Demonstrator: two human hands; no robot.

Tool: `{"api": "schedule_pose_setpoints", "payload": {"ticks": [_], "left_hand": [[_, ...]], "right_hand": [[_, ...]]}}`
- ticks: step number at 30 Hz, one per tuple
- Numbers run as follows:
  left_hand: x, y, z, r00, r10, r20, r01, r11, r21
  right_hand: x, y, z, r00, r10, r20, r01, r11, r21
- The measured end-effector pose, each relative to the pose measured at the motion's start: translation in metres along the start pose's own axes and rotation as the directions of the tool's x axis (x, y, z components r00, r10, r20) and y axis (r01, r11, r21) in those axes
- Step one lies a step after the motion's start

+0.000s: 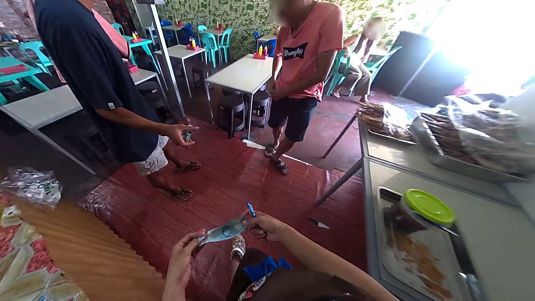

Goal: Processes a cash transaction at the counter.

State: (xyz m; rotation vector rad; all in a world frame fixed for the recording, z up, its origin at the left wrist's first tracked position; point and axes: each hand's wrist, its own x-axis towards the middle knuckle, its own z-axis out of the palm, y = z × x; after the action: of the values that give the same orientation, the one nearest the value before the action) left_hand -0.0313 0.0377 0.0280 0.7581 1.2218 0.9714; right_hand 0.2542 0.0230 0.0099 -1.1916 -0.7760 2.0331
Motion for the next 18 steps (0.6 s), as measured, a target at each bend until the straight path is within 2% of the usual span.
{"api": "schedule_pose_setpoints", "payload": {"ticks": [3,7,13,18], "left_hand": [[-0.001,0.003,-0.001,0.998,-0.032,0.051,0.031,0.999,0.02],[0.001,0.001,-0.001,0.996,-0.042,0.079,0.039,0.999,0.037],[0.001,0.002,-0.001,0.999,-0.01,0.044,0.009,1.0,0.023],[0.004,0.0,-0.006,1.0,0.002,0.001,-0.002,1.0,0.02]], "right_hand": [[-0.004,0.002,-0.001,0.997,0.07,0.037,-0.07,0.998,-0.002],[-0.004,0.006,-0.003,0.995,0.054,0.081,-0.053,0.999,-0.009],[-0.003,-0.004,-0.005,0.995,-0.017,0.1,0.017,1.0,0.003],[0.006,-0.014,-0.002,0.995,-0.011,0.103,0.012,1.0,-0.002]]}}
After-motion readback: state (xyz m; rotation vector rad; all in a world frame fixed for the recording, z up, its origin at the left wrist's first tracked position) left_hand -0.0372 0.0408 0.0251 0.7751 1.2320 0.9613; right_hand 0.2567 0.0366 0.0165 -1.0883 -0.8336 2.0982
